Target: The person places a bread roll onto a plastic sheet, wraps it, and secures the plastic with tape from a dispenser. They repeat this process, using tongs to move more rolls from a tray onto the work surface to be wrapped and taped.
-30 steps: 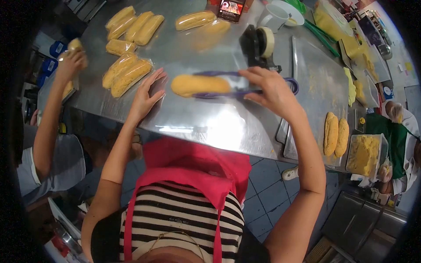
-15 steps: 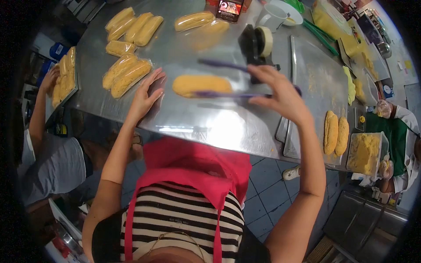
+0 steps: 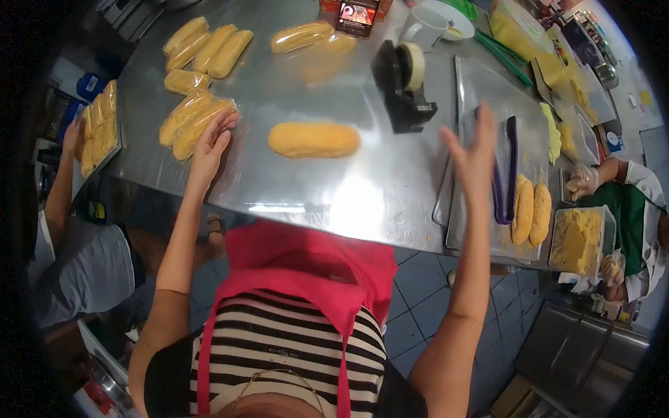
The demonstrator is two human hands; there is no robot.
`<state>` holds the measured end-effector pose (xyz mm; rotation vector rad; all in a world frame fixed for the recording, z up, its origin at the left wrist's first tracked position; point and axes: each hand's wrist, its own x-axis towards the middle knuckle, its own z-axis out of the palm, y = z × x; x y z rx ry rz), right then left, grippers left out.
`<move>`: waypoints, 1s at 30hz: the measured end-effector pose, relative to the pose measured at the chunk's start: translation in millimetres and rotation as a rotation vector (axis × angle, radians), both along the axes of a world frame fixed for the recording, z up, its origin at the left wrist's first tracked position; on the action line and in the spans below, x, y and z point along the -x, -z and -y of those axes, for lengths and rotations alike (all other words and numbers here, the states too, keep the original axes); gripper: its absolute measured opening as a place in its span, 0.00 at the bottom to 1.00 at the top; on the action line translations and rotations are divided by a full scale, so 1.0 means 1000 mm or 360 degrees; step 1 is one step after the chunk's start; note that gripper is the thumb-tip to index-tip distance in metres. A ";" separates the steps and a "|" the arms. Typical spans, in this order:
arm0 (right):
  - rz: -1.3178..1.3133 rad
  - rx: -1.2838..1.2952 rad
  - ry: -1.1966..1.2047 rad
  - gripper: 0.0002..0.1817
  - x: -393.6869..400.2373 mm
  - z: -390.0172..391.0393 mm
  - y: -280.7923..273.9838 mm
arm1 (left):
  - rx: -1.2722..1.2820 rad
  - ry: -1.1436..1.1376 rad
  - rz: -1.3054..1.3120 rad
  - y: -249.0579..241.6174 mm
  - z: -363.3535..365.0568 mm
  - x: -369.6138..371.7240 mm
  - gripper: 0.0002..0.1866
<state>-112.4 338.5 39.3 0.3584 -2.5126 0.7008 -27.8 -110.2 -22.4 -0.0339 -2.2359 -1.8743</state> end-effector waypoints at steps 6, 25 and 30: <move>0.0431 0.0401 -0.0063 0.49 0.021 0.078 -0.001 | -0.0010 -0.0001 -0.0023 -0.002 -0.002 -0.001 0.24; 0.0424 -0.0428 -0.0654 0.14 -0.067 0.069 -0.021 | 0.0283 0.0250 -0.0024 -0.033 -0.045 -0.028 0.14; 0.1147 -0.0023 -0.0949 0.14 -0.075 0.076 -0.014 | 0.0354 0.0550 -0.0030 -0.040 -0.082 -0.048 0.12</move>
